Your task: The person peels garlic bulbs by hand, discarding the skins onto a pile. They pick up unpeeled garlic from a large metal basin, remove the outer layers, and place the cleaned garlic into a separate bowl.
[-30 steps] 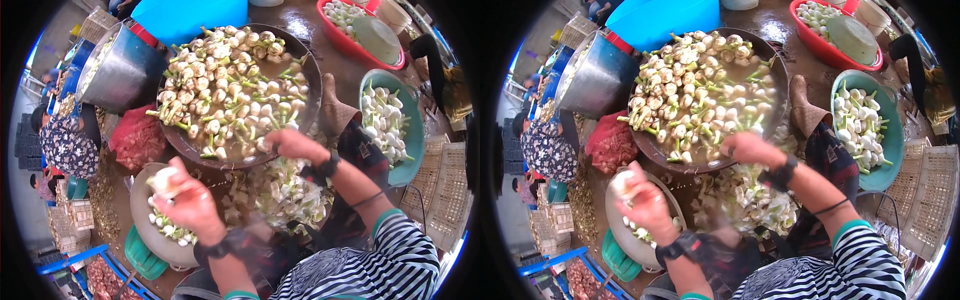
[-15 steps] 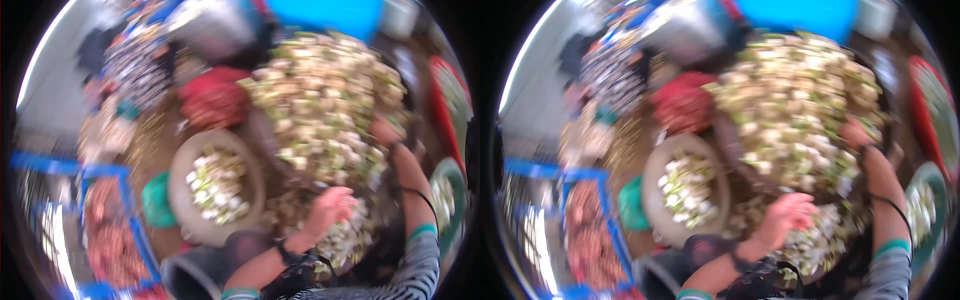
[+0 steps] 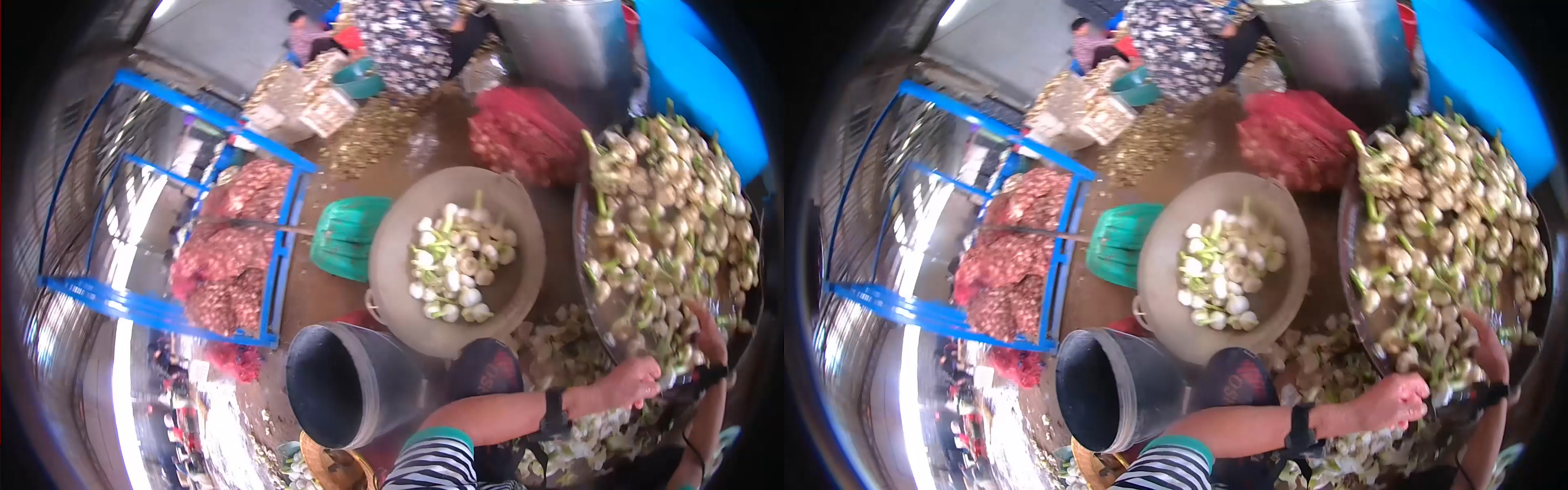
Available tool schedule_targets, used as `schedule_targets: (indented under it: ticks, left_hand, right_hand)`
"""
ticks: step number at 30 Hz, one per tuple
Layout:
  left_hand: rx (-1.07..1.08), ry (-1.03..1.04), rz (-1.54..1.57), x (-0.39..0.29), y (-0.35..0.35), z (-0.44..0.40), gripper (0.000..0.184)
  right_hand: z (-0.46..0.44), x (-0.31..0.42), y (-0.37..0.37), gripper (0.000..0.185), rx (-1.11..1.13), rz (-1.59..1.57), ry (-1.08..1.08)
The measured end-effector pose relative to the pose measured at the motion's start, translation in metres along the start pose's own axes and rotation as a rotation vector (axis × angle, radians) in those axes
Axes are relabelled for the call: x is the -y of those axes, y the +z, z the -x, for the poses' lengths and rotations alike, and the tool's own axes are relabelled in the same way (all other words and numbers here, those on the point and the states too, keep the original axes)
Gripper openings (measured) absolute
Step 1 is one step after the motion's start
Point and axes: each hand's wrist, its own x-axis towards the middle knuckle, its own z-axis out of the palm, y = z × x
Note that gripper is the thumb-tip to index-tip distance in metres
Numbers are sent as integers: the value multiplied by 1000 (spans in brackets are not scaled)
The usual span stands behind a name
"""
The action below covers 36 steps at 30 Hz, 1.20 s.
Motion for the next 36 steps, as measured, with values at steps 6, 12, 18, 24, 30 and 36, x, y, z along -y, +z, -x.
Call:
schedule_targets:
  ticks: [6, 12, 18, 24, 30, 36]
  left_hand:
    - [-5, 28, 84, 5, -10, -2, 29]
    - [-49, -20, 245, -17, -10, 1, 53]
    - [-221, 454, -268, -15, -9, 8, 57]
    - [-301, 749, -834, -20, -8, 20, 65]
    - [-138, 518, -638, -34, -9, 27, 57]
    - [86, 269, -147, -26, -25, 19, 67]
  right_hand:
    - [29, 123, 7, 35, -301, -329, 228]
    - [78, 198, 54, 62, -420, -509, 16]
    - [98, 216, 61, 50, -571, -932, -70]
    - [89, 244, 80, 42, -700, -504, 207]
    - [110, 234, 70, 40, -502, -430, 69]
    - [120, 235, 59, 41, -562, -380, -29]
